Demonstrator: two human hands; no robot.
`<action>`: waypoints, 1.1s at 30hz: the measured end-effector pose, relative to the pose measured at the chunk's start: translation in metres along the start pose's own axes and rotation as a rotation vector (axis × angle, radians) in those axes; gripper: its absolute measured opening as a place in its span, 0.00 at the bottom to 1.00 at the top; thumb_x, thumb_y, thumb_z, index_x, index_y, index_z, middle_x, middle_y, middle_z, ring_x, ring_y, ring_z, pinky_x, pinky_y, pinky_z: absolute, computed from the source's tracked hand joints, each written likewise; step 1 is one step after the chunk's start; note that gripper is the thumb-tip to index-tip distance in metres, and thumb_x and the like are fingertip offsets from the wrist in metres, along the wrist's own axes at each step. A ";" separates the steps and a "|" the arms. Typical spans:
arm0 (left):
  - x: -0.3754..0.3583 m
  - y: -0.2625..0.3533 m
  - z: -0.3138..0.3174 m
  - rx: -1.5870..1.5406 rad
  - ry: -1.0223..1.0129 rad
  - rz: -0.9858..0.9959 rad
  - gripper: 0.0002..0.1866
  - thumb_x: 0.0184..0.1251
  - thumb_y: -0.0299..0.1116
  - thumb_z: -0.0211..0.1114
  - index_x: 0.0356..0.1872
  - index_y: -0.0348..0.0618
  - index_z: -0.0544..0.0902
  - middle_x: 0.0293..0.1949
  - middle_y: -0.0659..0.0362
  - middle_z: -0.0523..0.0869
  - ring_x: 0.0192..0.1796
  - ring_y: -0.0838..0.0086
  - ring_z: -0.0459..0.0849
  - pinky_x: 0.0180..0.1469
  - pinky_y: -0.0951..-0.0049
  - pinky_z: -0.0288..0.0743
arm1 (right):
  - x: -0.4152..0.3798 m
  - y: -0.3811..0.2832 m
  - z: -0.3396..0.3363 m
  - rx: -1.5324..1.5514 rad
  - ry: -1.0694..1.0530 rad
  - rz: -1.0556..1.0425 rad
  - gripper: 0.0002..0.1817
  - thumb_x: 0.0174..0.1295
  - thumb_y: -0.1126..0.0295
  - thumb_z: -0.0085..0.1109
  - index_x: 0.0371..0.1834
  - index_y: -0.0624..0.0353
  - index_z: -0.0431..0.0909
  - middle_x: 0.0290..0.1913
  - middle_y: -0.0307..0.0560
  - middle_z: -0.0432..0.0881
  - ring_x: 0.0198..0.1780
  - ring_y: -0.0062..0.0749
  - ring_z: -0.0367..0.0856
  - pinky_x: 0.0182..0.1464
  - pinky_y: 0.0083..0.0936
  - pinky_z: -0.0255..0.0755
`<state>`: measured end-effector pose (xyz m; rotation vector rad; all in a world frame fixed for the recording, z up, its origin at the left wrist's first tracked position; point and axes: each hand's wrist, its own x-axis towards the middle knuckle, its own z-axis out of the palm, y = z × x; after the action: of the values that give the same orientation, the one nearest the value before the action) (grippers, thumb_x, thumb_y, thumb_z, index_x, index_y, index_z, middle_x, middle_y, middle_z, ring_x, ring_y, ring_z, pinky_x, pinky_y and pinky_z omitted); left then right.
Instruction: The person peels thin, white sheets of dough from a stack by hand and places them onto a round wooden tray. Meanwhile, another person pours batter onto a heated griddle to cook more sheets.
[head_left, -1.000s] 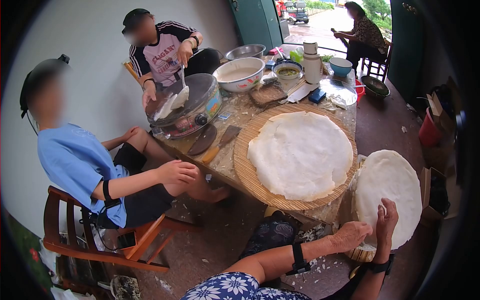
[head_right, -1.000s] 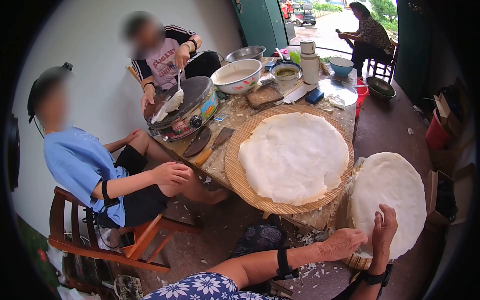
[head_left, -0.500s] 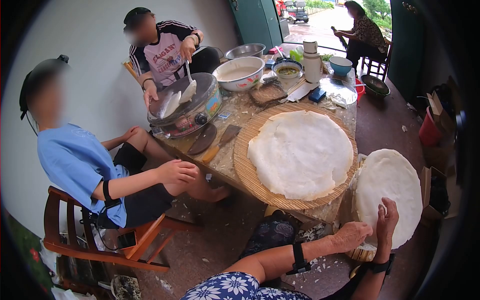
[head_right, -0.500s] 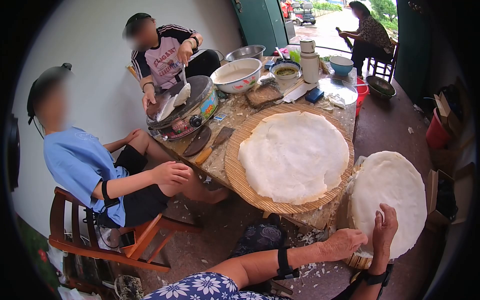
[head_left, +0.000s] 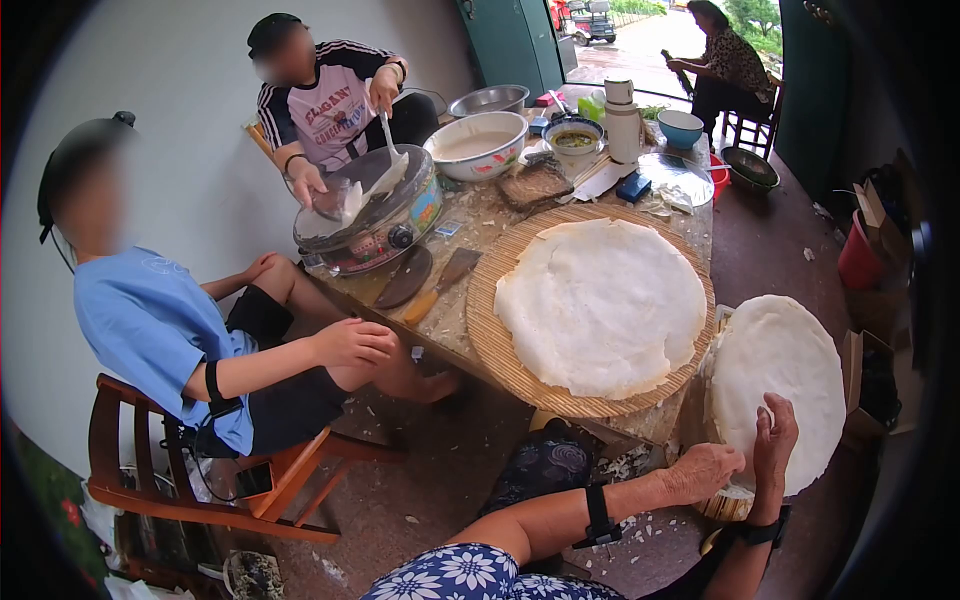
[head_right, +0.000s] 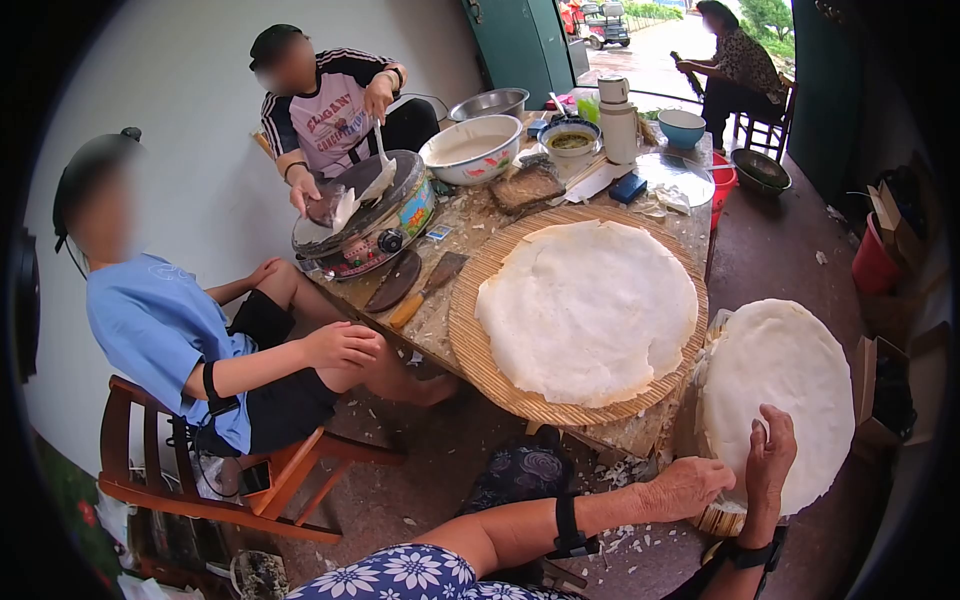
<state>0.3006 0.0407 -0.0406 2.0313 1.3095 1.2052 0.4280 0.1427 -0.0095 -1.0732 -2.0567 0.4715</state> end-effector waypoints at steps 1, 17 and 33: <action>0.000 0.000 0.000 0.008 -0.005 0.002 0.04 0.59 0.25 0.56 0.35 0.42 0.73 0.28 0.52 0.76 0.35 0.54 0.81 0.37 0.60 0.74 | 0.000 0.000 0.000 -0.004 -0.001 0.003 0.13 0.55 0.84 0.53 0.45 0.67 0.76 0.43 0.54 0.79 0.46 0.43 0.79 0.49 0.29 0.72; -0.001 -0.001 0.004 0.014 -0.041 0.001 0.04 0.60 0.26 0.56 0.36 0.42 0.73 0.29 0.52 0.76 0.35 0.54 0.81 0.37 0.60 0.75 | -0.001 0.002 -0.001 0.032 -0.007 0.024 0.13 0.56 0.84 0.52 0.45 0.67 0.76 0.44 0.54 0.79 0.46 0.42 0.79 0.49 0.28 0.73; -0.001 -0.002 0.009 0.074 -0.100 -0.005 0.04 0.60 0.27 0.56 0.37 0.42 0.73 0.30 0.53 0.77 0.37 0.56 0.81 0.39 0.61 0.75 | -0.001 -0.003 -0.003 -0.001 -0.004 0.005 0.13 0.55 0.85 0.53 0.44 0.67 0.76 0.43 0.55 0.79 0.47 0.44 0.79 0.50 0.30 0.72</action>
<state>0.3070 0.0417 -0.0469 2.1100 1.3281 1.0534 0.4292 0.1407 -0.0061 -1.0785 -2.0583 0.4754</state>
